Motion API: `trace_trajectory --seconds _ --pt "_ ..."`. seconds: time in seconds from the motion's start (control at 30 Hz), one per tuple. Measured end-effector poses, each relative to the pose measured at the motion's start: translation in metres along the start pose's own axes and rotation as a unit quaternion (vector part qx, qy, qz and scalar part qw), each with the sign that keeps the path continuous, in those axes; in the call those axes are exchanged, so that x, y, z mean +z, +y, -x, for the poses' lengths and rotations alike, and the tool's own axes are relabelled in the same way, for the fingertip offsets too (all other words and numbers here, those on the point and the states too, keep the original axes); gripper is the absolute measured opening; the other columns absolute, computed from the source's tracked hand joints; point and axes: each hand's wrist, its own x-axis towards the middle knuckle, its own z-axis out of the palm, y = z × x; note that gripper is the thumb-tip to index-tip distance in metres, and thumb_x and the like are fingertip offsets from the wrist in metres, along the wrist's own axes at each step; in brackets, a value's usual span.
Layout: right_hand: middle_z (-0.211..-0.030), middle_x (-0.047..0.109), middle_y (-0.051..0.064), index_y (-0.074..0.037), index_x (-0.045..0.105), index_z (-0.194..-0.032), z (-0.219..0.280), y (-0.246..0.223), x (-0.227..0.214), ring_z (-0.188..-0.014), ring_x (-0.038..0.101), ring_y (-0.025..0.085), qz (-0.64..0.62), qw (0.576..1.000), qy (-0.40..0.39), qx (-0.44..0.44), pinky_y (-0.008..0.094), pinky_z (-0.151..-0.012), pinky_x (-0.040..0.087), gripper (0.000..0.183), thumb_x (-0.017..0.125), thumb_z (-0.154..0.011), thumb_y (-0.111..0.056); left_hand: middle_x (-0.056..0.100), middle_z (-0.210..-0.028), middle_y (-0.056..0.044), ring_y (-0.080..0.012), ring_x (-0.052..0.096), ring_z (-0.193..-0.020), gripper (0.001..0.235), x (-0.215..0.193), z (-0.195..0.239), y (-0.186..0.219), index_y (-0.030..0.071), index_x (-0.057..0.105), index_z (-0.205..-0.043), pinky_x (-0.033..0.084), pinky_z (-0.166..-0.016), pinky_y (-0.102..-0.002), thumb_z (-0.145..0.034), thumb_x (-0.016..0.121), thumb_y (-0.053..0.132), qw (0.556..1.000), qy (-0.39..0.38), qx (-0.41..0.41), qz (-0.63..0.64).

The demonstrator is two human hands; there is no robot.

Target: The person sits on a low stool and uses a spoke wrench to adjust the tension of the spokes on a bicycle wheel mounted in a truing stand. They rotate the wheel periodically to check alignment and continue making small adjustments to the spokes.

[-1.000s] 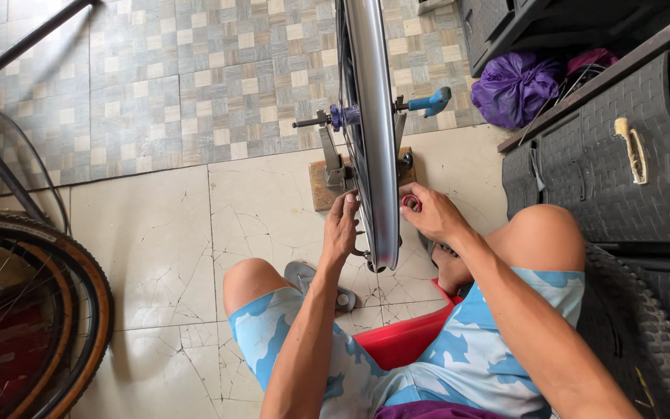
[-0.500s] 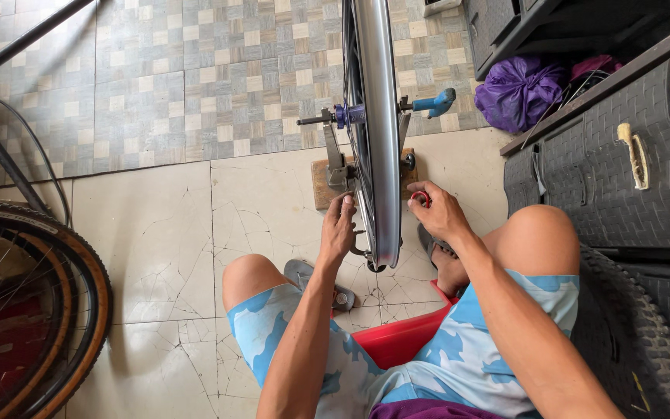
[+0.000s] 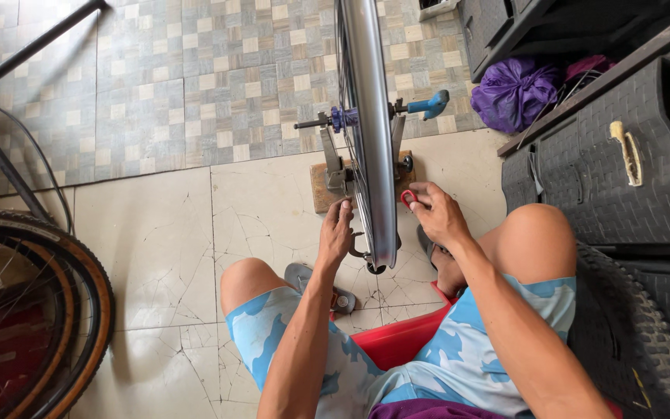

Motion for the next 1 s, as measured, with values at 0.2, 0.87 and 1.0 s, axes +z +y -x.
trace_trajectory --seconds 0.2,0.87,1.0 --pt "-0.108 0.078 0.012 -0.004 0.071 -0.114 0.022 -0.03 -0.01 -0.098 0.076 0.021 -0.017 0.999 0.024 0.032 0.034 -0.085 0.058 0.032 0.069 -0.092 -0.026 0.069 -0.115 -0.014 -0.0251 0.067 -0.109 0.057 -0.003 0.0 -0.011 0.003 0.06 -0.133 0.055 -0.086 -0.038 -0.104 0.046 0.049 1.0 -0.022 -0.013 -0.018" --pt "-0.09 0.079 0.009 -0.004 0.073 -0.102 0.013 0.006 0.021 -0.078 0.074 0.02 -0.074 0.997 0.031 -0.012 0.035 -0.072 0.057 0.029 0.071 -0.09 -0.03 0.068 -0.121 -0.005 -0.0127 0.064 -0.107 0.063 0.022 0.04 0.057 -0.001 0.047 -0.145 0.055 -0.088 -0.027 -0.098 0.069 0.034 0.993 -0.076 0.015 0.092" --pt "-0.092 0.078 0.01 -0.004 0.073 -0.103 0.013 0.002 0.02 -0.081 0.074 0.02 -0.063 0.998 0.028 0.002 0.035 -0.073 0.057 0.03 0.071 -0.09 -0.031 0.065 -0.11 -0.012 -0.0175 0.062 -0.093 0.07 0.014 0.05 0.104 0.0 0.048 -0.15 0.054 -0.07 -0.034 -0.093 0.07 0.034 0.99 -0.089 -0.08 0.068"
